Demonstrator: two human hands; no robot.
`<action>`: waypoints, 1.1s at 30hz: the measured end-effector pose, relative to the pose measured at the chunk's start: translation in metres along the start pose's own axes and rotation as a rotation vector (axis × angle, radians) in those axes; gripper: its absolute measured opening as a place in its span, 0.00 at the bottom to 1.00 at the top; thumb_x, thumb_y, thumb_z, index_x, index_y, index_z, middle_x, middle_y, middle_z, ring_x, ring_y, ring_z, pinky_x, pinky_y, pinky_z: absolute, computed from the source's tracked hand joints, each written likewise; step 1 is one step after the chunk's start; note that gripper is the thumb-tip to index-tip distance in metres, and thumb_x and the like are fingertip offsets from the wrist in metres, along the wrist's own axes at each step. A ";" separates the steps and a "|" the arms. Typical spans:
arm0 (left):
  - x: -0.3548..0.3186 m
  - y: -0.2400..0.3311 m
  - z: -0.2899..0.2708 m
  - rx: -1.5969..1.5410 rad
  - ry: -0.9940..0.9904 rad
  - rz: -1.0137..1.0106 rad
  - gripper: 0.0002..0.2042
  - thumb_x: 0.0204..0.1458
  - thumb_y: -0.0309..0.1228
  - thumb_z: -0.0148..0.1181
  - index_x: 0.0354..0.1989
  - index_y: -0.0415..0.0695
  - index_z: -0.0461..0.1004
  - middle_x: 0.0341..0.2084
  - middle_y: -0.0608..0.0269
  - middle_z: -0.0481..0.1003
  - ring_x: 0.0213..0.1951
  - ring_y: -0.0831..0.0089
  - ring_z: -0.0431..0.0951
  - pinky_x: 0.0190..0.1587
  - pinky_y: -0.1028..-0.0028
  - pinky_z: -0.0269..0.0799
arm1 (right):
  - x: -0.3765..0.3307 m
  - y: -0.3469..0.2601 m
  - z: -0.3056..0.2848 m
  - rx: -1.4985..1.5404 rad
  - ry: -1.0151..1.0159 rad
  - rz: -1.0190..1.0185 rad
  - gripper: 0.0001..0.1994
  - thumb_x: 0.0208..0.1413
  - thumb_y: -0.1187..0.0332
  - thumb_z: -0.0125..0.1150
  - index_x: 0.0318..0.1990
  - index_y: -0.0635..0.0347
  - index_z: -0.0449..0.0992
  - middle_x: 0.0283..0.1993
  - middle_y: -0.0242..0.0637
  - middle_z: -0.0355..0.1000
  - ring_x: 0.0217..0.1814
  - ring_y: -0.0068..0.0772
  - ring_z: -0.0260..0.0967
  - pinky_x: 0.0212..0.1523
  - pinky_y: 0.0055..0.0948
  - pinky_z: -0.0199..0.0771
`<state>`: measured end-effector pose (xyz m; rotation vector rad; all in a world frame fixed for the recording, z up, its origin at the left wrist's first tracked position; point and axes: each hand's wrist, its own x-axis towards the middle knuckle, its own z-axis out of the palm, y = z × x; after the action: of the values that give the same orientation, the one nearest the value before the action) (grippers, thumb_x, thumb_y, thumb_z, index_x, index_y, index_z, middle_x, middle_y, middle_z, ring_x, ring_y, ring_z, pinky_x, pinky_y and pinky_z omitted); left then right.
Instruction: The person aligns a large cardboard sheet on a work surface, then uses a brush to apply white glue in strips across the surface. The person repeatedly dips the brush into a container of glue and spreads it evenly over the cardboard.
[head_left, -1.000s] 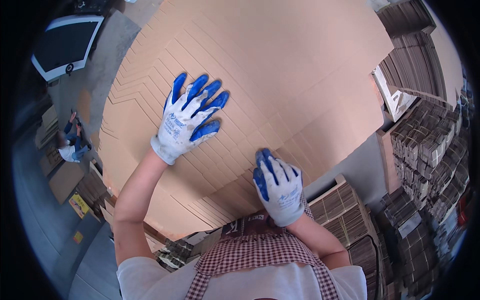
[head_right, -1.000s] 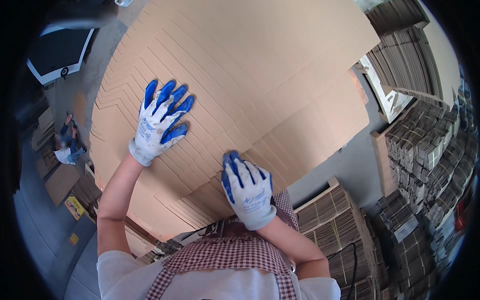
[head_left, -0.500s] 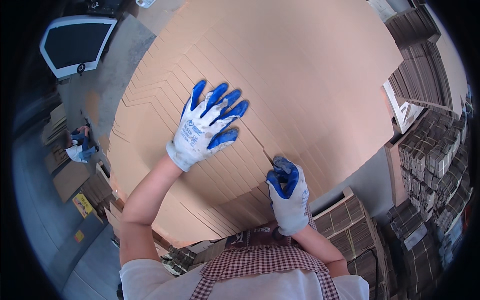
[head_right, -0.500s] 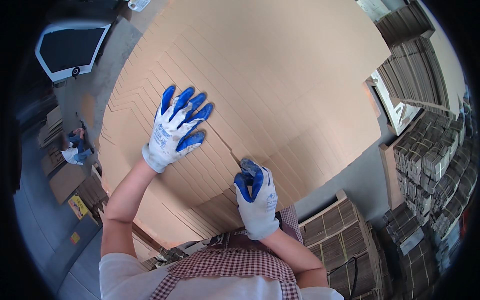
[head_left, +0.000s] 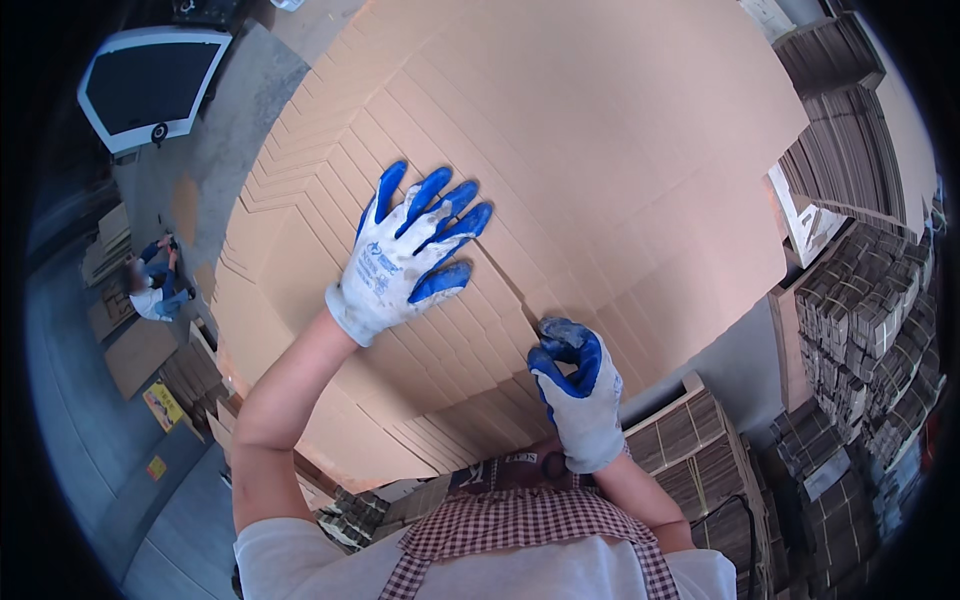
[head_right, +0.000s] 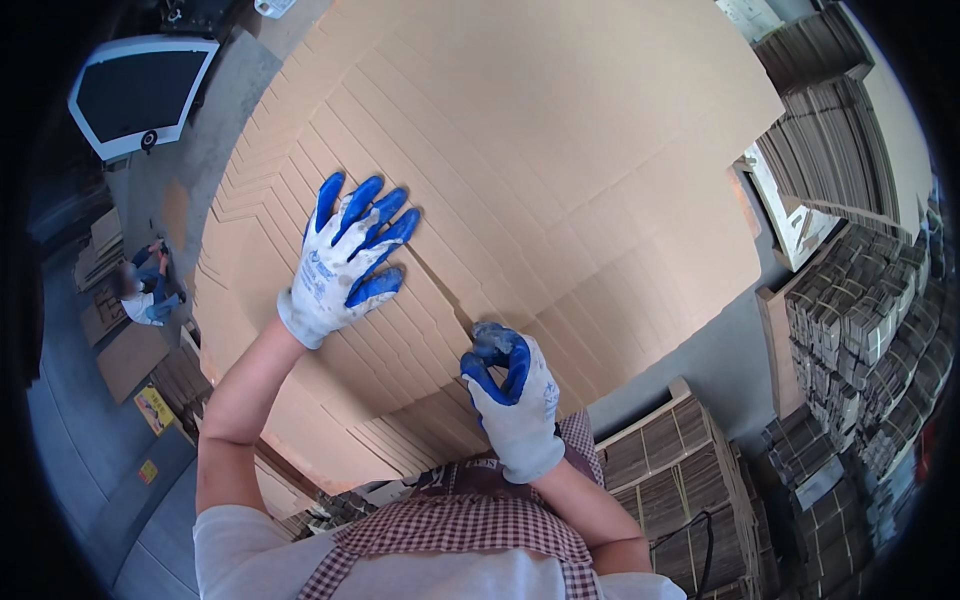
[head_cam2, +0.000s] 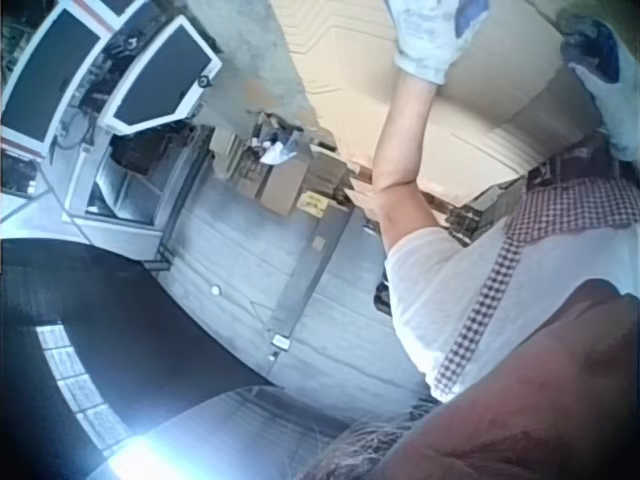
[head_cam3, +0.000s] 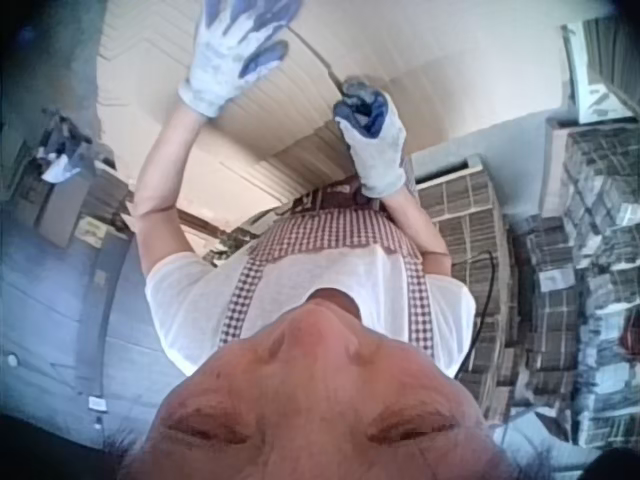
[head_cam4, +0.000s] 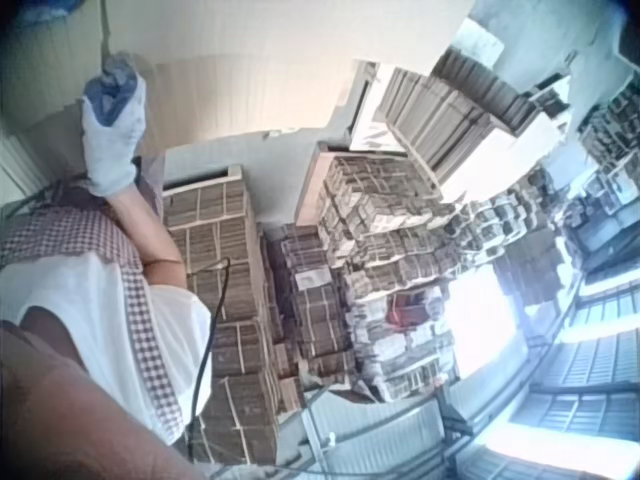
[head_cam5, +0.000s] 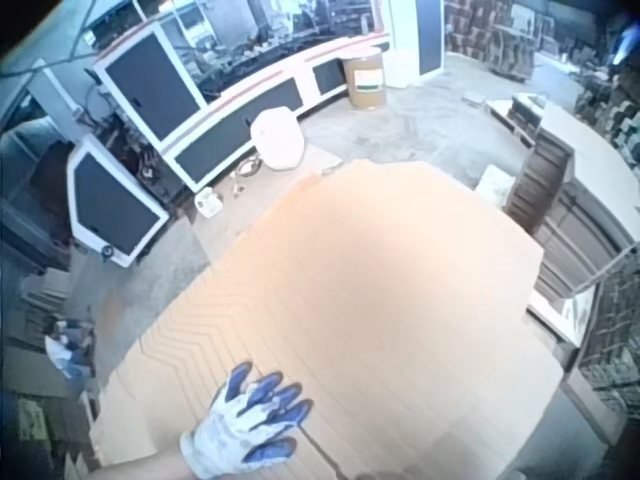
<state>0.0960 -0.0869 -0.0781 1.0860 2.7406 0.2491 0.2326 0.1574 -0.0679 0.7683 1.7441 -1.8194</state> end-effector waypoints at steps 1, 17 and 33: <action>0.000 0.000 0.002 -0.008 0.009 0.003 0.30 0.56 0.47 0.59 0.69 0.54 0.72 0.69 0.61 0.69 0.72 0.53 0.64 0.76 0.42 0.46 | 0.001 0.000 0.000 0.003 0.004 -0.012 0.18 0.56 0.78 0.67 0.55 0.61 0.77 0.49 0.38 0.79 0.48 0.30 0.78 0.47 0.27 0.78; -0.002 0.001 -0.005 -0.028 -0.016 -0.023 0.30 0.57 0.47 0.60 0.69 0.55 0.72 0.70 0.64 0.68 0.73 0.56 0.62 0.77 0.42 0.45 | 0.002 0.000 0.001 0.158 -0.013 -0.005 0.20 0.54 0.85 0.62 0.56 0.65 0.75 0.50 0.35 0.76 0.46 0.21 0.75 0.48 0.22 0.77; 0.000 0.001 0.001 -0.007 0.008 -0.015 0.29 0.60 0.51 0.58 0.70 0.56 0.70 0.69 0.63 0.68 0.72 0.58 0.63 0.76 0.41 0.46 | 0.006 0.014 0.006 -0.066 0.040 -0.240 0.22 0.51 0.82 0.66 0.55 0.59 0.78 0.48 0.43 0.73 0.44 0.39 0.75 0.46 0.31 0.76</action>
<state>0.0964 -0.0859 -0.0787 1.0643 2.7522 0.2611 0.2372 0.1511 -0.0821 0.5943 1.9847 -1.8981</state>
